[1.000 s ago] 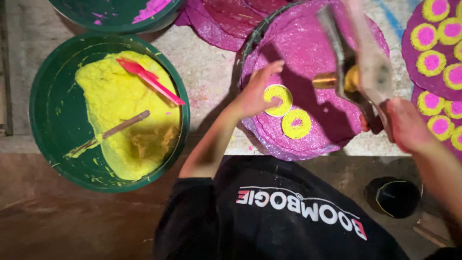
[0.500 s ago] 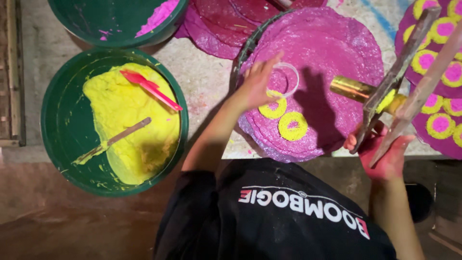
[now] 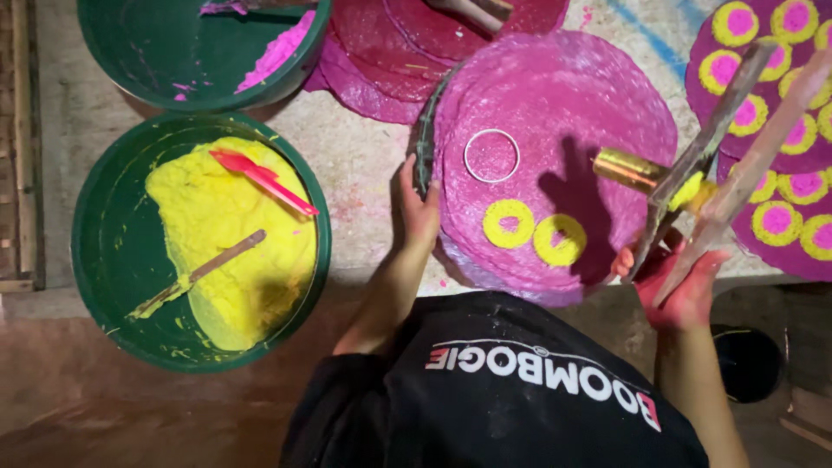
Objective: The person uses a handheld plunger tool to scoop yellow paste and press it into circular molds on a pink sheet, creating yellow ring shapes. They repeatedly reload the tool from a green bowl and place the formed rings onto the sheet.
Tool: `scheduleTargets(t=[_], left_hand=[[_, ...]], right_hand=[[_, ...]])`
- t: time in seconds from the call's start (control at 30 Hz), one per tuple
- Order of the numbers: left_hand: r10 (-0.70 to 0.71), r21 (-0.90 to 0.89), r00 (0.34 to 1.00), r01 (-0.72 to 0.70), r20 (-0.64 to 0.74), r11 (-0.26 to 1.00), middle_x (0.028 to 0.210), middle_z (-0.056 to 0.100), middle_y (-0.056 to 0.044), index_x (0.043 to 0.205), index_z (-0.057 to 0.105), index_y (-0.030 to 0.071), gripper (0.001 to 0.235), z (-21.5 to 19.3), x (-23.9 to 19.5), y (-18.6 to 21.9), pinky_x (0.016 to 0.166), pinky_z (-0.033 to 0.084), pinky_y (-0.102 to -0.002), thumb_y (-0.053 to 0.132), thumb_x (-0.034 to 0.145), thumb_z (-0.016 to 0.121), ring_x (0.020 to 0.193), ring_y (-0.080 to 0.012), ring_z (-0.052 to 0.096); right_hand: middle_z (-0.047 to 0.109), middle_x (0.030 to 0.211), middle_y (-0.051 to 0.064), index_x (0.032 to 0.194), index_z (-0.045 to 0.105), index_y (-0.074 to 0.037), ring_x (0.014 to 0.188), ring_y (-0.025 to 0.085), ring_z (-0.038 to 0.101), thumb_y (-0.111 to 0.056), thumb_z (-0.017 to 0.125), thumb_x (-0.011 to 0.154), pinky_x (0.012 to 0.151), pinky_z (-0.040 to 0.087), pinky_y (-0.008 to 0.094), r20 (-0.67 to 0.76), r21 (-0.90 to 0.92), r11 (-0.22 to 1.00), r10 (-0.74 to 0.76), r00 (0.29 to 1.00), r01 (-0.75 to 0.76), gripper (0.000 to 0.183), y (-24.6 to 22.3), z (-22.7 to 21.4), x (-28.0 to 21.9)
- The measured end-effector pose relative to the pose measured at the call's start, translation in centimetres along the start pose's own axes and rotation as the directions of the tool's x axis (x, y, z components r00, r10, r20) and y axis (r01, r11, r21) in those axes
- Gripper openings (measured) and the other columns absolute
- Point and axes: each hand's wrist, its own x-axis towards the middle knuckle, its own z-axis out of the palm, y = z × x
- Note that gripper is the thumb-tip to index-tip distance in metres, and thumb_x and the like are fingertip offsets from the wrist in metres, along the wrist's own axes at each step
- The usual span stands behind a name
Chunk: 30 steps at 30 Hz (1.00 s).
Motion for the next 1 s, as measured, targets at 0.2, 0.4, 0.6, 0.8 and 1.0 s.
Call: scheduleTargets(t=[0.2, 0.4, 0.6, 0.8, 1.0], left_hand=[[0.344, 0.309, 0.917, -0.393, 0.202, 0.866, 0.153, 0.031, -0.025, 0.137, 0.059, 0.019, 0.057, -1.3, -0.7, 5.3, 0.115, 0.017, -0.065, 0.024, 0.085, 0.079, 0.143, -0.0457, 0.024], [0.412, 0.317, 0.779, -0.587, 0.473, 0.745, 0.154, 0.046, -0.004, 0.099, 0.077, 0.019, 0.012, -0.1, -0.8, 6.6, 0.121, 0.019, -0.066, 0.019, 0.087, 0.077, 0.148, -0.0363, 0.032], [0.419, 0.263, 0.770, -0.583, 0.480, 0.769, 0.150, 0.051, -0.003, 0.098, 0.077, 0.018, 0.011, -0.4, -3.2, 5.3, 0.121, 0.021, -0.063, 0.016, 0.087, 0.076, 0.146, -0.0339, 0.037], [0.391, 0.219, 0.777, -0.546, 0.494, 0.809, 0.156, 0.046, -0.009, 0.130, 0.063, 0.016, 0.041, -0.7, -2.9, 7.0, 0.123, 0.021, -0.059, 0.027, 0.092, 0.074, 0.147, -0.0328, 0.036], [0.272, -0.785, 0.737, 0.588, 0.619, 0.195, 0.156, 0.048, -0.014, 0.152, 0.044, 0.007, 0.073, 1.7, 4.3, 9.7, 0.124, 0.034, -0.044, 0.054, 0.098, 0.057, 0.146, -0.0268, 0.046]], right_hand=[[0.055, 0.100, 0.008, 0.118, 0.051, -0.008, 0.092, 0.027, 0.053, -0.087, 0.052, 0.090, 0.089, 0.045, 0.049, 0.053, 0.037, 0.999, -0.008, 0.999, 0.006, 0.085, -0.4, 1.2, 1.1], [0.057, 0.099, 0.011, 0.122, 0.053, -0.004, 0.093, 0.028, 0.054, -0.091, 0.050, 0.089, 0.087, 0.045, 0.047, 0.071, -0.014, 1.000, 0.026, 0.997, -0.025, 0.093, -0.5, 2.1, 1.3], [0.057, 0.103, 0.010, 0.126, 0.051, -0.006, 0.098, 0.029, 0.057, -0.090, 0.050, 0.085, 0.089, 0.046, 0.050, 0.041, -0.020, 0.998, 0.054, 0.998, -0.053, 0.094, 0.0, 1.5, 0.6], [0.061, 0.101, 0.011, 0.134, 0.053, -0.006, 0.095, 0.026, 0.060, -0.090, 0.043, 0.085, 0.085, 0.049, 0.046, 0.072, -0.187, 0.979, 0.095, 0.993, -0.080, 0.098, 0.0, 1.2, 1.6], [0.069, 0.088, 0.017, 0.116, 0.064, 0.003, 0.075, 0.027, 0.065, -0.058, 0.039, 0.102, 0.067, 0.052, 0.041, -0.007, -0.642, 0.589, 0.636, 0.772, -0.491, 0.068, -1.6, 2.2, 6.5]])
